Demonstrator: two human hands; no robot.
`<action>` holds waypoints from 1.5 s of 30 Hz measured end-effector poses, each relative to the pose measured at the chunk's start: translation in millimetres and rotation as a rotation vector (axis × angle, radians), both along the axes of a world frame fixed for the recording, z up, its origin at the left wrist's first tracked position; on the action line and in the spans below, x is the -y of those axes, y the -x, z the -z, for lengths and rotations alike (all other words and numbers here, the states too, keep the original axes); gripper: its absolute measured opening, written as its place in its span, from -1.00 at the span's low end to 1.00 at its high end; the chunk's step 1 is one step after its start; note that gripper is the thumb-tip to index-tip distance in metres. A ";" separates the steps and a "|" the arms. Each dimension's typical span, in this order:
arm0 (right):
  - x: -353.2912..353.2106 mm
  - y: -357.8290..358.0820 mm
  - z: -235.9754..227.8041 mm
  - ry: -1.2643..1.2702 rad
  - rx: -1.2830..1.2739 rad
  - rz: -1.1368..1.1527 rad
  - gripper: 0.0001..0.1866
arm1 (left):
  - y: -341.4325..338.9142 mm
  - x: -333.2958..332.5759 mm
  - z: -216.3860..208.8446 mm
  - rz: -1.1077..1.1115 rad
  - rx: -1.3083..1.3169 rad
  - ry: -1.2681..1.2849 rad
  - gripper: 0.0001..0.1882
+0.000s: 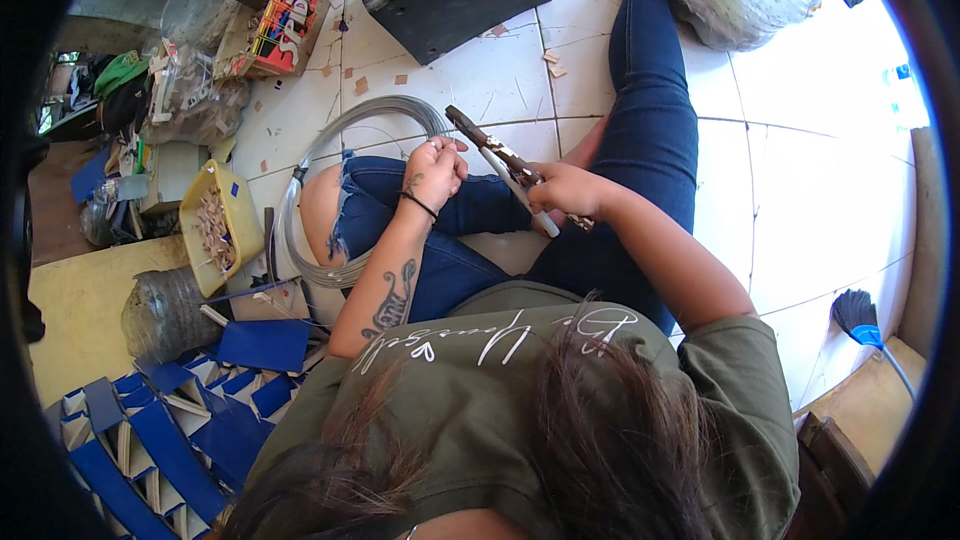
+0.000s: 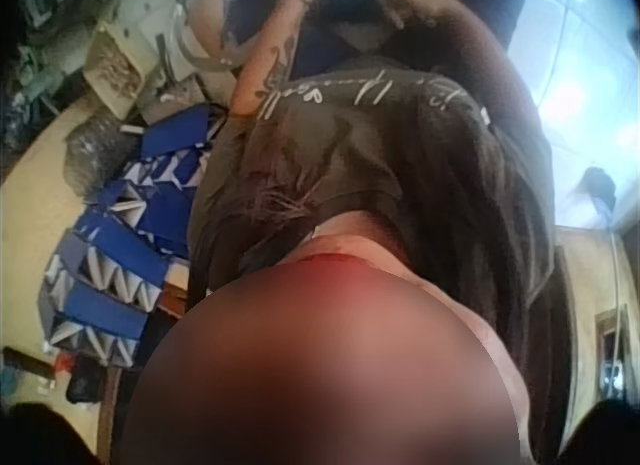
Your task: The person sits on the floor and repeatedly picks up small wooden pieces, inserts them into a thin wire, and secures them using pliers. The person continues this process, handling the wire and wooden pieces one at a time.
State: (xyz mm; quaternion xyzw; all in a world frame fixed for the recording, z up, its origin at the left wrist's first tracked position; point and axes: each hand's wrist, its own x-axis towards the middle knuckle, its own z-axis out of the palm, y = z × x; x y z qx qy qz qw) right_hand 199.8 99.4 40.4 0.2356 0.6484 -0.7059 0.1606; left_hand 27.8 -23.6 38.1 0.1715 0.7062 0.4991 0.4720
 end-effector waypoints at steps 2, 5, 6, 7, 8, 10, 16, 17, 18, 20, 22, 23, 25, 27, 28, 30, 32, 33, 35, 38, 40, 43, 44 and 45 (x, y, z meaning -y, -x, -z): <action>-0.8 3.8 -3.9 -0.021 -0.002 -0.049 -0.64 | -0.2 -0.5 1.0 0.033 -0.047 0.017 -0.80; -1.1 7.6 -6.8 0.042 0.035 -0.070 -0.58 | 0.8 0.3 5.6 0.078 -0.131 0.009 -0.80; -0.7 8.2 -6.7 0.088 0.078 -0.068 -0.62 | 1.1 0.6 6.6 0.091 -0.170 -0.001 -0.80; 0.2 8.7 -5.7 0.134 0.122 -0.066 -0.66 | 1.2 0.6 7.1 0.104 -0.209 -0.010 -0.80; 1.1 8.5 -4.4 0.175 0.178 -0.061 -0.70 | 1.3 0.4 6.6 0.117 -0.209 -0.008 -0.80; 3.6 6.5 -0.4 0.182 0.176 -0.003 -0.74 | 1.7 -1.1 2.4 0.148 -0.200 0.039 -0.80; -8.0 10.6 14.8 0.021 0.113 0.170 -0.78 | 2.0 3.6 -9.8 0.177 -0.028 0.074 -0.79; -11.7 12.2 16.7 -0.001 0.131 0.207 -0.79 | 2.6 3.6 -7.7 0.191 -0.067 0.091 -0.79; -14.1 12.9 18.4 -0.058 0.119 0.172 -0.81 | 2.3 3.8 -4.2 0.204 -0.111 0.074 -0.79; -10.5 14.6 23.4 -0.041 0.147 0.209 -0.81 | -0.6 4.6 4.7 0.213 -0.199 0.098 -0.79; -5.9 16.6 28.6 -0.058 0.167 0.224 -0.81 | -2.9 6.3 12.8 0.206 -0.248 0.095 -0.78; -3.9 18.5 31.4 -0.082 0.171 0.217 -0.80 | -3.5 6.3 16.5 0.205 -0.268 0.110 -0.78; -0.5 21.8 36.0 -0.109 0.176 0.202 -0.80 | -4.1 6.9 22.4 0.208 -0.279 0.146 -0.78; 1.7 25.3 39.3 -0.123 0.181 0.196 -0.80 | -4.3 6.7 27.1 0.209 -0.293 0.162 -0.78; 2.3 26.1 40.3 -0.144 0.187 0.204 -0.80 | -3.5 6.1 29.1 0.206 -0.302 0.157 -0.78; 2.5 29.2 41.7 -0.196 0.200 0.204 -0.80 | -1.7 4.2 32.1 0.196 -0.313 0.144 -0.78; 1.5 33.3 42.6 -0.222 0.232 0.145 -0.79 | -1.6 2.2 33.4 0.187 -0.312 0.137 -0.78; 1.6 34.2 42.8 -0.244 0.239 0.115 -0.79 | -2.0 2.4 33.1 0.176 -0.308 0.138 -0.79; 2.6 33.3 42.6 -0.154 0.220 0.191 -0.77 | -1.2 2.3 30.8 0.159 -0.296 0.158 -0.79; -0.7 25.0 38.2 0.003 0.129 0.228 -0.73 | 0.4 3.2 23.9 0.070 -0.189 0.111 -0.80; -1.6 14.7 32.5 0.156 0.069 0.271 -0.66 | 0.9 5.2 18.2 0.020 -0.118 0.068 -0.81; -5.1 5.4 21.6 0.176 -0.009 0.156 -0.64 | 2.1 2.7 9.7 -0.019 -0.054 0.019 -0.82; -3.7 3.3 18.0 0.149 -0.013 0.136 -0.60 | 1.9 1.7 7.6 -0.027 -0.044 -0.011 -0.82; -2.4 1.5 13.9 0.105 -0.008 0.112 -0.60 | 2.0 0.7 5.8 -0.025 -0.043 0.005 -0.82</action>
